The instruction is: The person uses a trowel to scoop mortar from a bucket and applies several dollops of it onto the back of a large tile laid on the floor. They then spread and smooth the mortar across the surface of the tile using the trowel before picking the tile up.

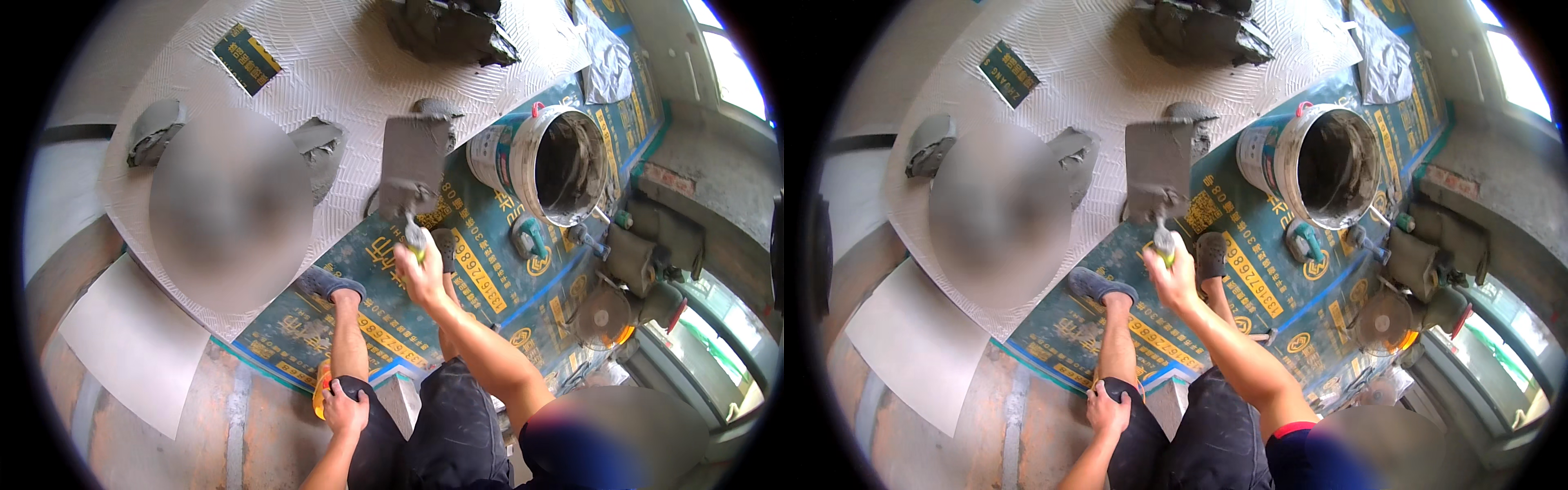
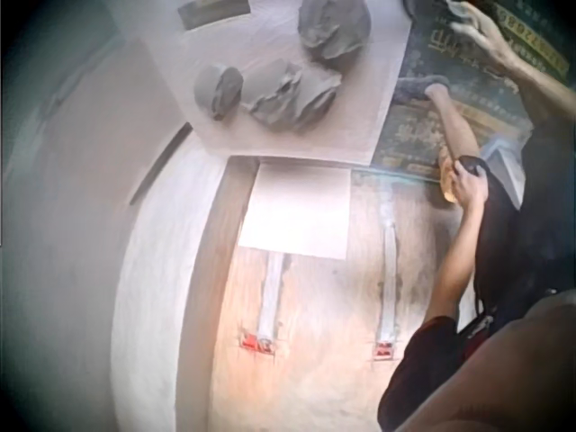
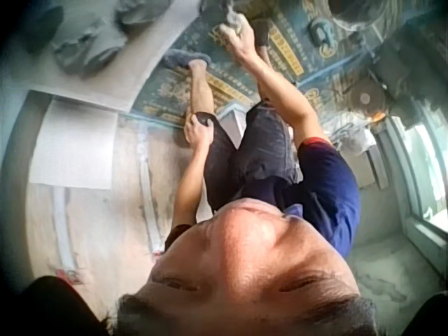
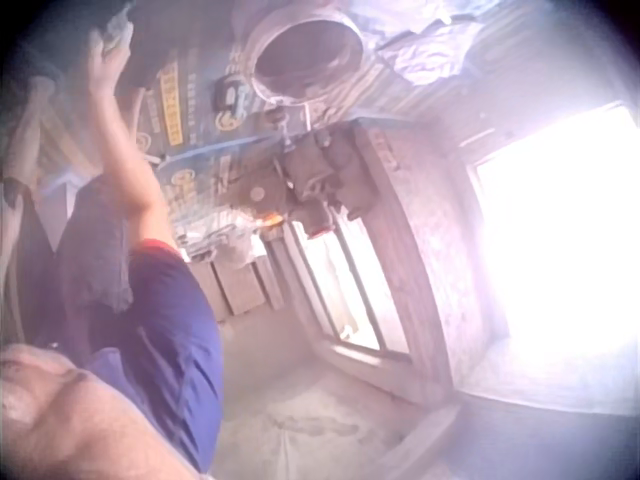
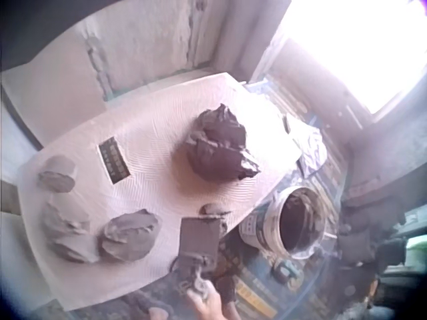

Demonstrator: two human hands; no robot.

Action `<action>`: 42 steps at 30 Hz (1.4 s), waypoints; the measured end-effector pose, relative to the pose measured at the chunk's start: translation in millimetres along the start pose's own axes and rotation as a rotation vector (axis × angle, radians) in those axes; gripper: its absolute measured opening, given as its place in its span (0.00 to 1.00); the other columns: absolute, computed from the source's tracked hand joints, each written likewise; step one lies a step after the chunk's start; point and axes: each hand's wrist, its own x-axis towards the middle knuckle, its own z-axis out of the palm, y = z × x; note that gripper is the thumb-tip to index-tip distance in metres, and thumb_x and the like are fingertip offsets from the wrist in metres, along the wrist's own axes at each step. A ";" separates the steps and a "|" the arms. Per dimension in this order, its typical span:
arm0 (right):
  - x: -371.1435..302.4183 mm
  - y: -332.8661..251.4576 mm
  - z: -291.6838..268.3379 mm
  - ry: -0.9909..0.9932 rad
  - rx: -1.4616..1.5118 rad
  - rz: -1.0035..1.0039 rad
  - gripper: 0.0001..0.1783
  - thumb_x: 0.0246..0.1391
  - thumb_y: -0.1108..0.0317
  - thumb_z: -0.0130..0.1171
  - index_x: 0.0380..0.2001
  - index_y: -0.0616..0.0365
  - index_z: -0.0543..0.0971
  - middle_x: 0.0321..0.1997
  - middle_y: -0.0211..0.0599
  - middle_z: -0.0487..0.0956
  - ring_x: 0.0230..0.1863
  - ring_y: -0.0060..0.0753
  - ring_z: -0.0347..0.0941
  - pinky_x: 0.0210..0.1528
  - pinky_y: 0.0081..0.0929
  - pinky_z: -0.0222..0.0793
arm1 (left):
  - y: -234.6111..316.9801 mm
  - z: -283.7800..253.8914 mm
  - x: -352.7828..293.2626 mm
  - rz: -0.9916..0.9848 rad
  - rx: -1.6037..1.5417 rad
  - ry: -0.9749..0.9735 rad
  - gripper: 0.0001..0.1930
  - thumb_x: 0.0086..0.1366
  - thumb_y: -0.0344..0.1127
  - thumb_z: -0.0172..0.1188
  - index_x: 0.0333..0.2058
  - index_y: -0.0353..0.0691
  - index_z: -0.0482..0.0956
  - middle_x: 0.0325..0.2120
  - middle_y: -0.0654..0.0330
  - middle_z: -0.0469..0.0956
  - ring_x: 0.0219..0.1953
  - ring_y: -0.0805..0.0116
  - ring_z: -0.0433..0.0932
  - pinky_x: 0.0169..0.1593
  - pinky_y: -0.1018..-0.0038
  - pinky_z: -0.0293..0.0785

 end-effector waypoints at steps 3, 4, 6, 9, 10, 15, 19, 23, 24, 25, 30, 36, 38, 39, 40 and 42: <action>29.7 13.4 20.5 -0.041 -0.005 0.054 0.09 0.54 0.66 0.58 0.28 0.57 0.70 0.19 0.25 0.70 0.17 0.15 0.64 0.19 0.18 0.60 | 5.1 -1.5 -1.2 0.001 -0.009 0.003 0.34 0.53 0.49 0.61 0.55 0.36 0.65 0.46 0.39 0.70 0.46 0.43 0.74 0.51 0.56 0.71; 34.2 27.9 20.2 -0.062 -0.119 0.073 0.09 0.54 0.66 0.58 0.26 0.58 0.71 0.19 0.26 0.71 0.17 0.15 0.64 0.19 0.18 0.59 | 5.0 0.7 -0.1 -0.004 -0.009 0.009 0.34 0.53 0.49 0.61 0.55 0.36 0.65 0.46 0.39 0.70 0.46 0.43 0.74 0.51 0.56 0.71; 33.6 78.7 -10.8 0.001 -0.359 -0.002 0.10 0.46 0.66 0.57 0.28 0.61 0.73 0.21 0.40 0.74 0.22 0.33 0.71 0.29 0.32 0.67 | 16.5 5.1 0.2 0.055 -0.019 0.067 0.33 0.53 0.49 0.61 0.54 0.36 0.66 0.46 0.39 0.70 0.47 0.43 0.74 0.51 0.56 0.71; -13.4 105.2 -43.4 -0.048 -0.543 0.092 0.12 0.44 0.65 0.58 0.30 0.62 0.74 0.24 0.46 0.75 0.26 0.41 0.72 0.34 0.36 0.69 | 14.2 3.4 0.7 0.010 -0.034 0.017 0.33 0.53 0.49 0.61 0.54 0.36 0.66 0.46 0.39 0.70 0.47 0.43 0.74 0.51 0.55 0.70; -28.4 108.8 -58.6 -0.066 -0.582 0.150 0.12 0.45 0.65 0.58 0.32 0.61 0.75 0.24 0.47 0.75 0.26 0.42 0.72 0.34 0.35 0.69 | 14.3 2.5 1.7 0.009 -0.043 0.007 0.33 0.53 0.49 0.61 0.54 0.36 0.66 0.46 0.39 0.70 0.47 0.43 0.74 0.51 0.55 0.70; -88.8 4.9 -62.3 -0.130 -0.581 0.218 0.21 0.56 0.60 0.57 0.49 0.59 0.72 0.23 0.32 0.74 0.24 0.26 0.70 0.31 0.26 0.68 | 4.0 -9.3 3.1 -0.062 -0.057 -0.021 0.31 0.54 0.50 0.60 0.52 0.35 0.68 0.47 0.42 0.70 0.48 0.44 0.74 0.51 0.56 0.71; -63.9 -120.2 -19.6 -0.250 -0.216 0.158 0.18 0.64 0.55 0.50 0.43 0.61 0.67 0.22 0.29 0.69 0.19 0.20 0.65 0.21 0.21 0.63 | 4.1 -12.9 7.8 -0.018 -0.111 -0.050 0.32 0.55 0.49 0.58 0.54 0.34 0.67 0.48 0.42 0.70 0.48 0.46 0.74 0.50 0.58 0.73; -10.1 -159.7 52.4 -0.192 -0.091 0.581 0.27 0.64 0.41 0.41 0.31 0.56 0.68 0.18 0.30 0.67 0.14 0.24 0.61 0.17 0.26 0.61 | -0.2 -24.8 10.6 -0.034 -0.190 -0.049 0.31 0.55 0.49 0.57 0.53 0.35 0.68 0.47 0.43 0.71 0.48 0.46 0.74 0.49 0.59 0.73; -8.1 -143.0 70.9 -0.235 -0.086 0.672 0.29 0.63 0.39 0.40 0.29 0.56 0.68 0.18 0.30 0.66 0.14 0.25 0.61 0.17 0.27 0.61 | -4.3 -21.0 12.5 -0.050 -0.204 -0.070 0.31 0.55 0.48 0.57 0.53 0.35 0.68 0.47 0.43 0.71 0.48 0.47 0.74 0.49 0.59 0.73; -13.8 -133.0 90.6 -0.237 -0.043 0.726 0.28 0.63 0.38 0.41 0.27 0.55 0.67 0.18 0.30 0.66 0.14 0.26 0.61 0.17 0.29 0.62 | -6.8 -17.9 12.7 -0.054 -0.214 -0.049 0.30 0.54 0.47 0.57 0.53 0.34 0.69 0.48 0.42 0.71 0.47 0.47 0.75 0.49 0.60 0.73; -59.3 -67.5 216.9 -0.271 -0.102 0.692 0.29 0.62 0.38 0.42 0.28 0.56 0.68 0.18 0.34 0.68 0.14 0.28 0.64 0.16 0.29 0.61 | -18.6 -18.7 20.8 -0.039 -0.292 -0.052 0.30 0.53 0.46 0.58 0.52 0.32 0.69 0.48 0.38 0.71 0.46 0.45 0.76 0.50 0.59 0.73; -72.2 -43.4 223.6 -0.552 -1.307 0.055 0.36 0.62 0.38 0.40 0.40 0.69 0.70 0.28 0.56 0.79 0.31 0.49 0.80 0.30 0.40 0.76 | -18.7 -45.4 27.9 0.001 -0.312 -0.033 0.27 0.53 0.45 0.58 0.48 0.32 0.71 0.43 0.41 0.73 0.44 0.46 0.77 0.46 0.60 0.76; -62.7 -97.6 220.3 -0.748 -1.687 0.034 0.35 0.64 0.41 0.40 0.49 0.70 0.67 0.33 0.58 0.80 0.37 0.52 0.80 0.36 0.41 0.78 | -30.0 -31.6 30.6 -0.005 -0.298 -0.007 0.26 0.53 0.45 0.58 0.47 0.32 0.71 0.42 0.41 0.73 0.43 0.46 0.77 0.45 0.60 0.76; -52.8 -111.4 204.0 -0.760 -1.813 -0.050 0.34 0.63 0.42 0.42 0.48 0.69 0.67 0.31 0.57 0.80 0.36 0.53 0.80 0.35 0.42 0.78 | -29.6 -33.6 31.2 -0.001 -0.310 -0.014 0.26 0.53 0.45 0.57 0.47 0.32 0.71 0.42 0.41 0.73 0.43 0.46 0.78 0.45 0.59 0.76; -42.9 -120.2 180.6 -0.690 -1.862 -0.081 0.33 0.62 0.42 0.44 0.47 0.67 0.67 0.30 0.56 0.80 0.34 0.53 0.80 0.34 0.42 0.77 | -32.0 -34.2 31.1 0.001 -0.319 -0.021 0.26 0.53 0.45 0.57 0.47 0.32 0.71 0.42 0.41 0.73 0.42 0.46 0.78 0.45 0.59 0.76; -25.5 -133.9 130.2 -0.468 -1.872 -0.103 0.31 0.60 0.42 0.48 0.45 0.64 0.66 0.28 0.55 0.80 0.31 0.54 0.80 0.32 0.44 0.76 | -34.0 -36.1 33.2 0.006 -0.344 -0.034 0.27 0.53 0.45 0.57 0.47 0.32 0.71 0.42 0.41 0.73 0.43 0.46 0.77 0.45 0.59 0.76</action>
